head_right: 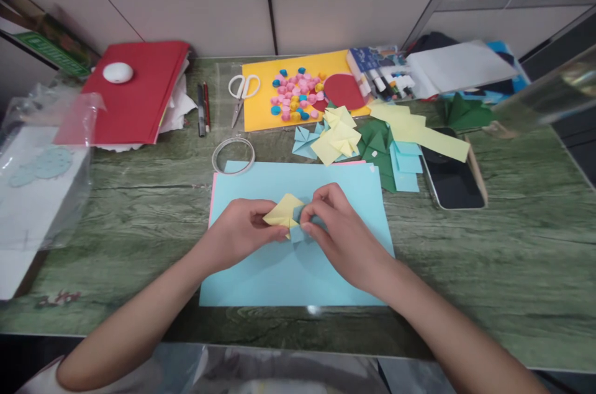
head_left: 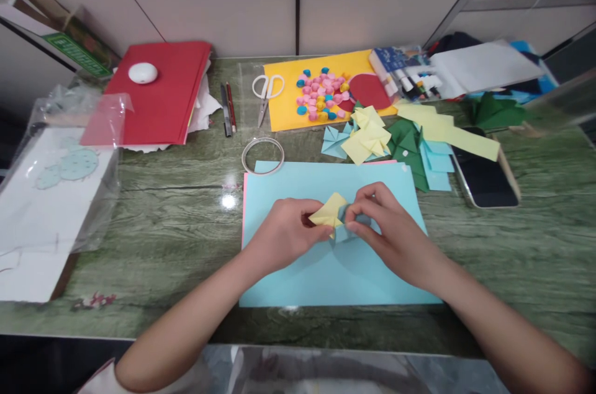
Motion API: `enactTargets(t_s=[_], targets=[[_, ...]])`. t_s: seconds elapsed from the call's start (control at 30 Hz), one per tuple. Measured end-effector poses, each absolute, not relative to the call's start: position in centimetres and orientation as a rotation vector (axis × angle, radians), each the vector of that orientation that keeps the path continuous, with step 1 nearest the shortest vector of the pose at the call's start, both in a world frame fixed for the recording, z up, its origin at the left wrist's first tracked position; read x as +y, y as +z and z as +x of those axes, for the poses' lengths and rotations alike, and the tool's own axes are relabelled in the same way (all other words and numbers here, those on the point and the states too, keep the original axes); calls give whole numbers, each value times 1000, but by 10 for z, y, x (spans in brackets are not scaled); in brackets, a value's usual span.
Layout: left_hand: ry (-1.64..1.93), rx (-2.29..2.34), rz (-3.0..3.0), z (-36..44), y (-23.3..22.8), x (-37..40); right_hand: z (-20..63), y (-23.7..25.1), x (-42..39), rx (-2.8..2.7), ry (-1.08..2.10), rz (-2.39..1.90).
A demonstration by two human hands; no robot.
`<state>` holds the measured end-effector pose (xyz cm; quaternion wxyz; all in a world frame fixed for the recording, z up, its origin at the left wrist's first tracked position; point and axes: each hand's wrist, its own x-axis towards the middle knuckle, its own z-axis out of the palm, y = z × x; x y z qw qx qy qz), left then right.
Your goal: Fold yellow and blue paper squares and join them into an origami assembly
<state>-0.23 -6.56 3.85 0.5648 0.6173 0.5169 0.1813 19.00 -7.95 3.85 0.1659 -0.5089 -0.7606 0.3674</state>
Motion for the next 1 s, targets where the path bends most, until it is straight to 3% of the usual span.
enactTargets(t_s=[0.67, 1.0], targets=[[429, 1127, 1248, -2, 29, -60, 194, 32, -77, -2027, 930, -1300], [488, 1083, 1080, 1, 36, -60, 193, 21, -73, -1706, 1069, -1269]])
